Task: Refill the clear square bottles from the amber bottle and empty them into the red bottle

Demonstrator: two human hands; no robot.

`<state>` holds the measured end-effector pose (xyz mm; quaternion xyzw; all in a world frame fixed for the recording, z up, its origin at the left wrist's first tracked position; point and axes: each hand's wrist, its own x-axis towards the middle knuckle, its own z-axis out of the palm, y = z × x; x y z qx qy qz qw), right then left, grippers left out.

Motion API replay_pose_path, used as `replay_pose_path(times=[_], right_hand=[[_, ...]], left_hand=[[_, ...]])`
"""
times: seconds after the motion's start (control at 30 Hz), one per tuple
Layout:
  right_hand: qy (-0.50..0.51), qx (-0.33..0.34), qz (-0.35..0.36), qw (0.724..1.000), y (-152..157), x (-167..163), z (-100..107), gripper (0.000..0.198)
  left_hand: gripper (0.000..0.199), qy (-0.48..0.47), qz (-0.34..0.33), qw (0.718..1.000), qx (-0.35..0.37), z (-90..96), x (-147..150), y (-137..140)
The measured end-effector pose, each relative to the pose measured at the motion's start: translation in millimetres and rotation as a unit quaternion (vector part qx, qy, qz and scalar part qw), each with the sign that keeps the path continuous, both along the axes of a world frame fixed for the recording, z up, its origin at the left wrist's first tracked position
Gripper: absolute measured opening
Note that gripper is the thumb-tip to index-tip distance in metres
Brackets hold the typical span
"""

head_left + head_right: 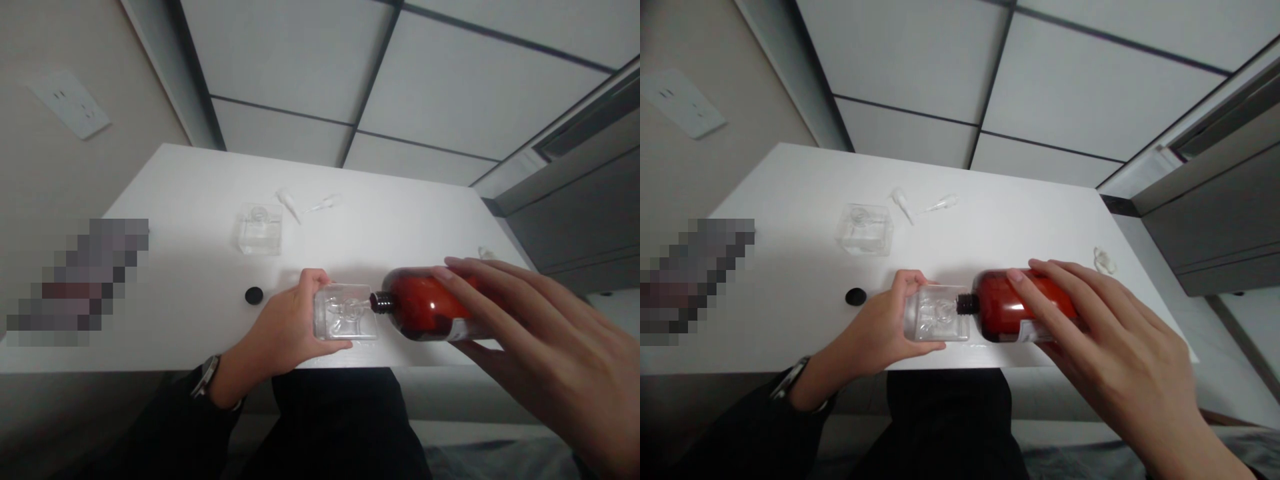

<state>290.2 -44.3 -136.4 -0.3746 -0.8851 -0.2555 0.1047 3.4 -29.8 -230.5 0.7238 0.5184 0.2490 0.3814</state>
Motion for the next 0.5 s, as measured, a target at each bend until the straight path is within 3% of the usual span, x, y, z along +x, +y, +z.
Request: replay_pose_path(times=[0.1,0.3,0.5], right_hand=[[-0.003,0.003,-0.005,1.000,0,-2,1,0.089],[0.015,-0.018,-0.012,1.000,0,-1,1,0.086],[0.010,-0.017,-0.009,1.000,0,-2,2,0.086]], left_hand=[[0.083,-0.003,-0.006,1.000,0.018,-3.5,-1,0],[0.056,0.027,-0.051,0.997,0.053,3.6,-3,0],[0.049,0.025,-0.070,0.995,0.063,6.8,-2,3]])
